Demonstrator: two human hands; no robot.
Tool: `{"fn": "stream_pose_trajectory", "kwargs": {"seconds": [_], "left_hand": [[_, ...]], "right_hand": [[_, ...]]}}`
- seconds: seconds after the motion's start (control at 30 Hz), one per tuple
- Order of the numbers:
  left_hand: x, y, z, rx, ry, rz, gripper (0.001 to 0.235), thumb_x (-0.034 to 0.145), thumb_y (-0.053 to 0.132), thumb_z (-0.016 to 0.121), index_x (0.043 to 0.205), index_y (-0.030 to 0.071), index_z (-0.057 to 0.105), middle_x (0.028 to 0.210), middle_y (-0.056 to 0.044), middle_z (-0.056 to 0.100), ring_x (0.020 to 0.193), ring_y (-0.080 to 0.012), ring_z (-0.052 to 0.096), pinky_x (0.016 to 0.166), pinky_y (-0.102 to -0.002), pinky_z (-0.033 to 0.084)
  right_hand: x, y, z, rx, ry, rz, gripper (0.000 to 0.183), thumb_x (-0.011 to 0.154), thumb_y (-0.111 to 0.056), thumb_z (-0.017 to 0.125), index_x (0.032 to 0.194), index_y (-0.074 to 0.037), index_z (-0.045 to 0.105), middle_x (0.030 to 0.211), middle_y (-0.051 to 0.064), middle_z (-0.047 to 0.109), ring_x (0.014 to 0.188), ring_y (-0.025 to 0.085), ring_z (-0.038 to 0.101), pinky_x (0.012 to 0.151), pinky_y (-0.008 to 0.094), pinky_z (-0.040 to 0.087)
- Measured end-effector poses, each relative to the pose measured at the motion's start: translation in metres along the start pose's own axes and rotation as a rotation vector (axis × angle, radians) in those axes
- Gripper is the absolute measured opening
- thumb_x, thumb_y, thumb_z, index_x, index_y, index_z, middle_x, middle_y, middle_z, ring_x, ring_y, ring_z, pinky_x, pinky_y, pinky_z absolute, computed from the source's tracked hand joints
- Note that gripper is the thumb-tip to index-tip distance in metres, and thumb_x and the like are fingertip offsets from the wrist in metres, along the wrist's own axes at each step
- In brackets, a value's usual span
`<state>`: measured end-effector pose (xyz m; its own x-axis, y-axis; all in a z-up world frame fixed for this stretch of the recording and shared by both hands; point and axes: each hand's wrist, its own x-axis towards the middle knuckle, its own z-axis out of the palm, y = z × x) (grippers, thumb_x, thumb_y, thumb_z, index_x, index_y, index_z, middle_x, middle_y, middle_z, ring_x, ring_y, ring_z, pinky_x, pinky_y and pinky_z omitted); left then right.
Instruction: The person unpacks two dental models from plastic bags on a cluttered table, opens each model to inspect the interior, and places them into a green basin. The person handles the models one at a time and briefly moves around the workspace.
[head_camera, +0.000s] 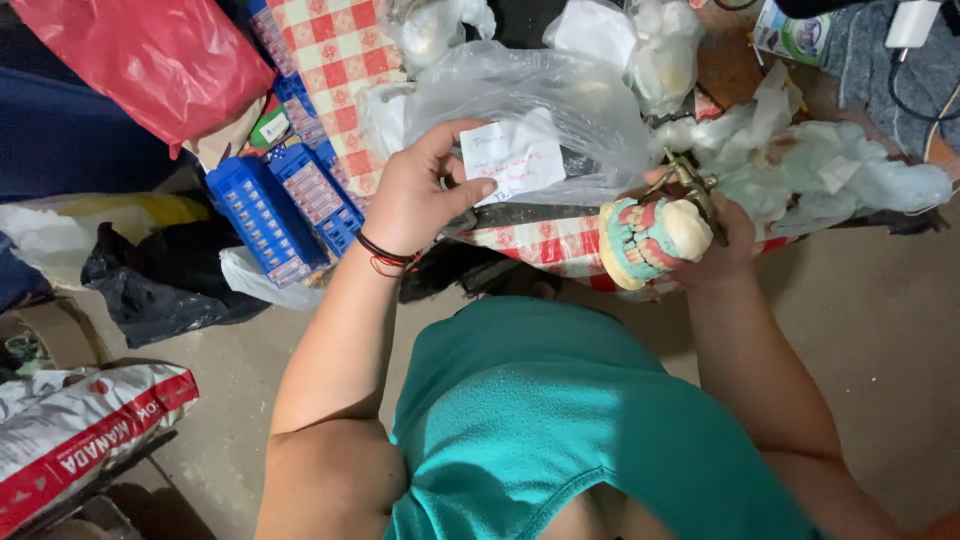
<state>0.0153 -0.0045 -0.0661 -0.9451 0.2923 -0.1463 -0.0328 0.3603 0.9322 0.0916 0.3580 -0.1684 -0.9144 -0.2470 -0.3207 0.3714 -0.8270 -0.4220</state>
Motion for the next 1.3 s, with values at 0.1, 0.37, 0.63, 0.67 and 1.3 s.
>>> {"fn": "stream_pose_trajectory", "kwargs": {"seconds": [0.1, 0.37, 0.63, 0.67, 1.3], "left_hand": [[-0.001, -0.004, -0.005, 0.018, -0.031, 0.018, 0.059, 0.085, 0.011, 0.088, 0.139, 0.018, 0.065, 0.071, -0.002, 0.067, 0.068, -0.0093, 0.058, 0.066, -0.023, 0.053], [-0.006, -0.002, -0.013, 0.092, -0.084, 0.133, 0.057, 0.082, 0.016, 0.091, 0.134, 0.018, 0.067, 0.075, -0.006, 0.068, 0.077, -0.0168, 0.062, 0.081, -0.033, 0.055], [0.052, -0.098, 0.014, 0.859, 0.047, 0.344, 0.034, 0.076, 0.031, 0.090, 0.098, 0.019, 0.067, 0.072, -0.003, 0.067, 0.076, -0.0284, 0.069, 0.076, -0.042, 0.055], [0.064, -0.124, 0.024, 0.971, 0.148, 0.359, 0.032, 0.074, 0.036, 0.090, 0.089, 0.023, 0.066, 0.073, -0.002, 0.063, 0.073, -0.0274, 0.068, 0.074, -0.041, 0.055], [0.102, -0.123, 0.068, 1.243, -0.117, 0.509, 0.134, 0.061, 0.031, 0.102, 0.169, 0.015, 0.024, 0.169, -0.028, 0.014, 0.127, -0.0396, 0.061, 0.093, -0.054, 0.055]], "right_hand": [[0.000, 0.006, 0.002, 0.034, 0.042, -0.019, 0.069, 0.088, -0.044, 0.075, 0.138, 0.001, 0.061, 0.122, 0.018, 0.071, 0.113, 0.039, 0.068, 0.095, 0.057, 0.051], [-0.011, 0.017, -0.002, 0.142, 0.176, -0.086, 0.066, 0.087, -0.042, 0.076, 0.137, -0.001, 0.063, 0.122, 0.018, 0.071, 0.116, 0.040, 0.067, 0.099, 0.061, 0.048], [-0.024, 0.028, -0.003, 0.243, 0.276, -0.158, 0.065, 0.086, -0.041, 0.077, 0.136, -0.002, 0.064, 0.122, 0.018, 0.071, 0.118, 0.041, 0.067, 0.103, 0.063, 0.046], [-0.026, 0.030, -0.003, 0.264, 0.295, -0.172, 0.064, 0.085, -0.040, 0.077, 0.135, -0.002, 0.065, 0.122, 0.018, 0.071, 0.118, 0.041, 0.066, 0.103, 0.064, 0.046], [-0.126, 0.082, -0.008, 0.619, 0.573, -0.565, 0.060, 0.083, -0.037, 0.078, 0.133, -0.005, 0.069, 0.123, 0.018, 0.072, 0.123, 0.044, 0.065, 0.112, 0.071, 0.040]]}}
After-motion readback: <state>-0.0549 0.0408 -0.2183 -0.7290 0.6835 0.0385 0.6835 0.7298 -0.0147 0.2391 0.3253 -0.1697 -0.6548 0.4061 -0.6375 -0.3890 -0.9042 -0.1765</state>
